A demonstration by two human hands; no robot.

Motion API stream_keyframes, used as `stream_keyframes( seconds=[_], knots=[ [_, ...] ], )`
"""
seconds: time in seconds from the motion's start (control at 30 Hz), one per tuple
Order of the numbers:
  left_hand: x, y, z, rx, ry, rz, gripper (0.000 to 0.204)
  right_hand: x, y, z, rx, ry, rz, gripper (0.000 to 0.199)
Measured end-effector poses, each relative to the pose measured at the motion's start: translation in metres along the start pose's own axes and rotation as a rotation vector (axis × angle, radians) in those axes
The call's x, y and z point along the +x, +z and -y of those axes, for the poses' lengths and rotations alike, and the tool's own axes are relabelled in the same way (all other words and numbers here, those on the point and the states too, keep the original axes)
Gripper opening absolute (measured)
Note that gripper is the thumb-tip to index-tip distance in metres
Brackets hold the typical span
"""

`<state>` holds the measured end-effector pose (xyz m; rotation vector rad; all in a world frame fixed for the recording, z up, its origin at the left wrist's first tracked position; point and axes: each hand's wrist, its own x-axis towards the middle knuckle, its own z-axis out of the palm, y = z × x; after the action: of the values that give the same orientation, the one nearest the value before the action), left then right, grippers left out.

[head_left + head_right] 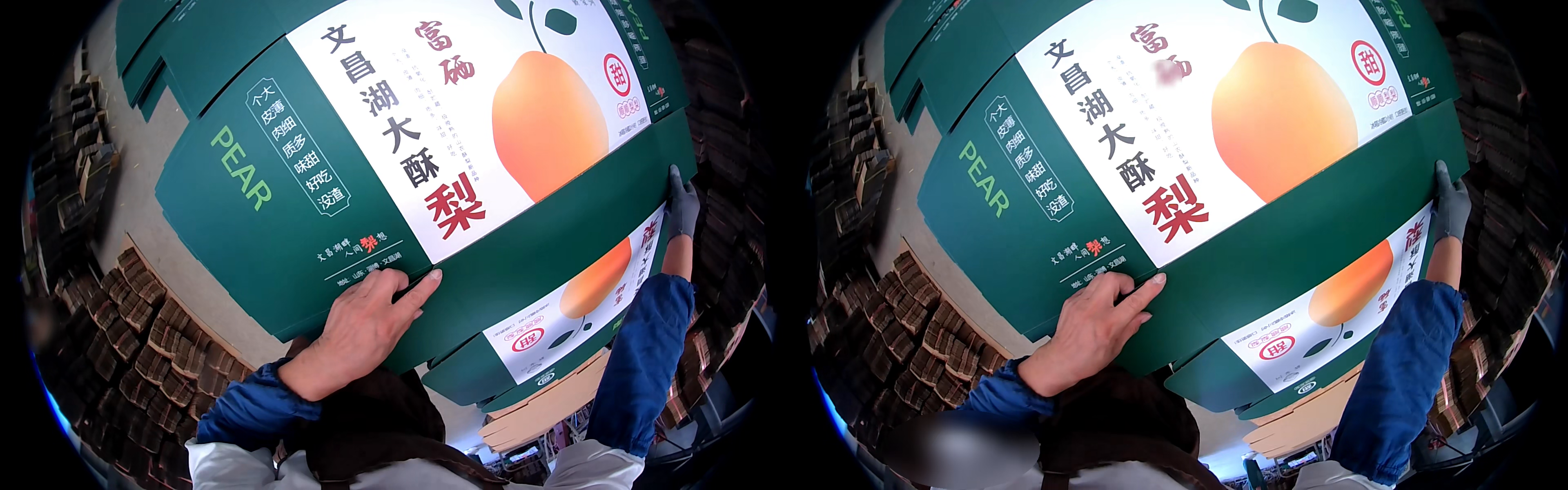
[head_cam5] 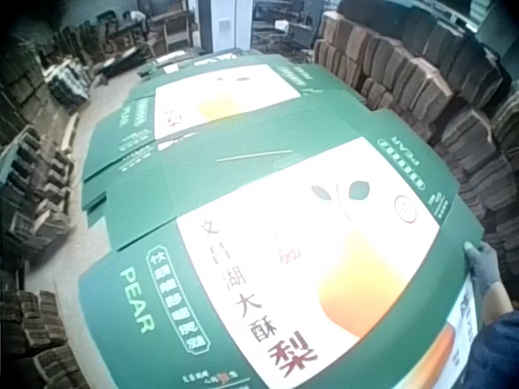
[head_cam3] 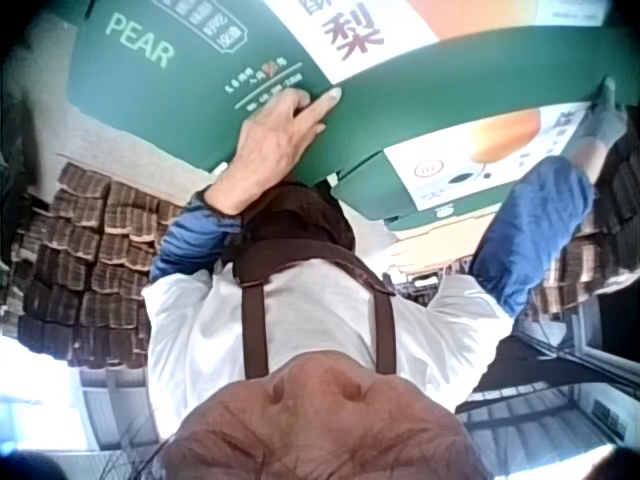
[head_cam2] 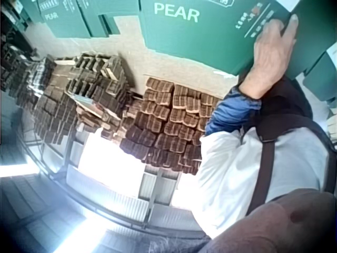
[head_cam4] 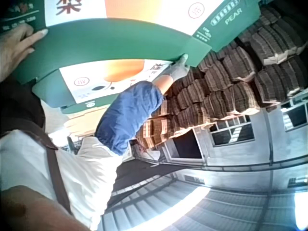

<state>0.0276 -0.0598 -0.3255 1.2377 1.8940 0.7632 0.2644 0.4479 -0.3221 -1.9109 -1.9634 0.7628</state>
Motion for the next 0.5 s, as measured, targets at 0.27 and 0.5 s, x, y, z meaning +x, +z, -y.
stream_keyframes(
  seconds=[0.27, 0.5],
  knots=[
    [0.0, 0.0, 0.002, -0.009, 0.011, -0.002, 0.057, 0.01, -0.007, -0.009, -0.008, 0.017, 0.025, 0.045],
    [0.001, 0.001, 0.001, -0.01, 0.01, -0.005, 0.058, 0.006, -0.004, -0.007, -0.006, 0.015, 0.041, 0.045]
  ],
)
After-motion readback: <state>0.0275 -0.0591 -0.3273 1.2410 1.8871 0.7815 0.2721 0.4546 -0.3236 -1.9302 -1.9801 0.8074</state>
